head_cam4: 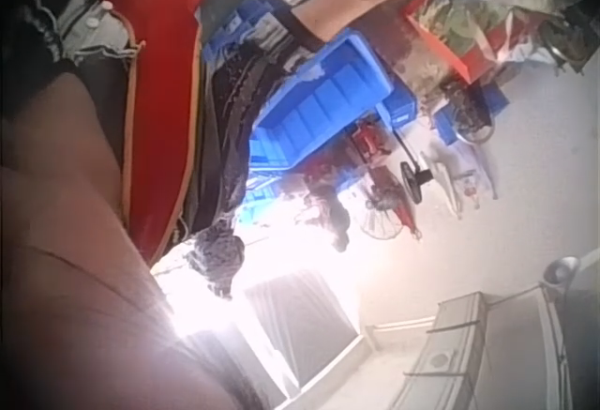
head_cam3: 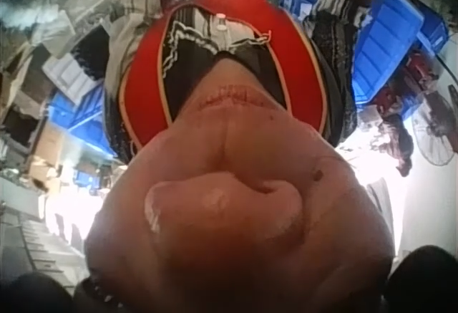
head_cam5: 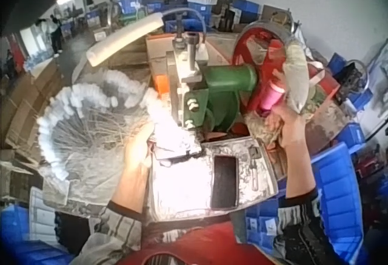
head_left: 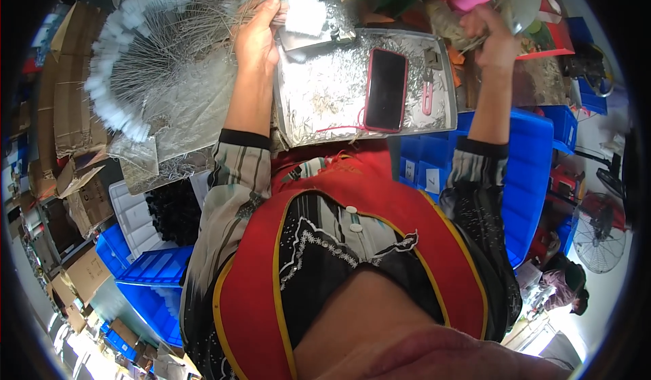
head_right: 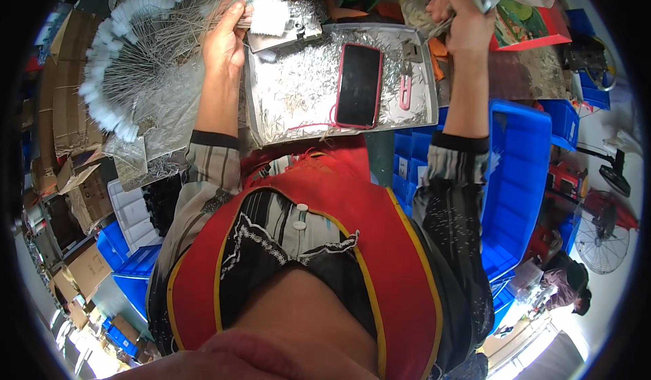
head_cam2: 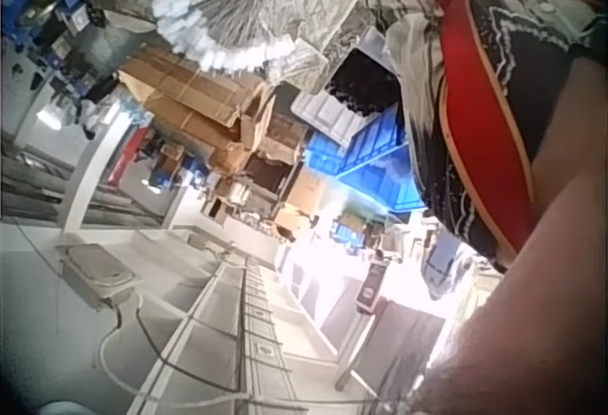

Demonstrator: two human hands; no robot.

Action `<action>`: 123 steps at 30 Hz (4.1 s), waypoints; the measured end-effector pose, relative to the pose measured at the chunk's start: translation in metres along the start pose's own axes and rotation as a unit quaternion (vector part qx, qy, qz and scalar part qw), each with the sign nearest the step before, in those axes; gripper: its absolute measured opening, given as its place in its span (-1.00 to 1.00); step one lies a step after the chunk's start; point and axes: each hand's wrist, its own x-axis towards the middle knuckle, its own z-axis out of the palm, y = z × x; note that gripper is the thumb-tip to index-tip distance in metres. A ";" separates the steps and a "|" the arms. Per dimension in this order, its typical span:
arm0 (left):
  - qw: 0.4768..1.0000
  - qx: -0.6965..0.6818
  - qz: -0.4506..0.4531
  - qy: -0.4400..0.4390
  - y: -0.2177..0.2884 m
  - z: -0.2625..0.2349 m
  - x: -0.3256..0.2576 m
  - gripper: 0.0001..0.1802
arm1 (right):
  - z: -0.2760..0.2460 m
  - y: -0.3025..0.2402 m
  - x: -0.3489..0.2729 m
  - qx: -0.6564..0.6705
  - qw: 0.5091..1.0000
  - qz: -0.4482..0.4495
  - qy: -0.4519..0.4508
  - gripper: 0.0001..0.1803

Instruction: Bundling and sorting white brush components with metal stems and placing them into a storage crate.

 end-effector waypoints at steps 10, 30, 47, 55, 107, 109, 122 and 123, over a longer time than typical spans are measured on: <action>0.997 -0.030 0.012 0.076 -0.005 0.009 0.003 -0.79 | 0.019 -0.037 0.004 -0.114 0.987 0.107 0.037 -0.69; 0.998 0.033 0.035 0.051 0.005 0.008 -0.009 -0.76 | 0.019 -0.037 0.007 -0.101 0.989 0.098 0.037 -0.73; 0.989 -0.027 0.083 0.120 0.000 0.016 -0.008 -0.77 | 0.019 -0.040 0.008 -0.127 0.984 0.125 0.028 -0.74; 0.986 -0.052 0.082 0.135 -0.007 0.017 -0.001 -0.73 | 0.013 -0.002 -0.007 -0.071 0.996 -0.038 0.025 -0.79; 0.995 0.052 0.076 0.033 -0.005 0.013 -0.003 -0.83 | 0.015 -0.025 0.001 -0.083 0.993 0.066 0.049 -0.78; 0.995 0.010 0.097 0.031 -0.008 0.012 -0.002 -0.87 | 0.014 -0.033 0.008 -0.103 0.988 0.110 0.033 -0.72; 0.990 -0.049 0.080 0.101 -0.009 0.026 -0.003 -0.95 | 0.008 -0.027 0.005 -0.112 0.987 0.113 0.018 -0.68; 0.990 -0.044 0.089 0.097 -0.011 0.024 -0.001 -0.95 | 0.007 -0.028 0.006 -0.111 0.986 0.119 0.016 -0.68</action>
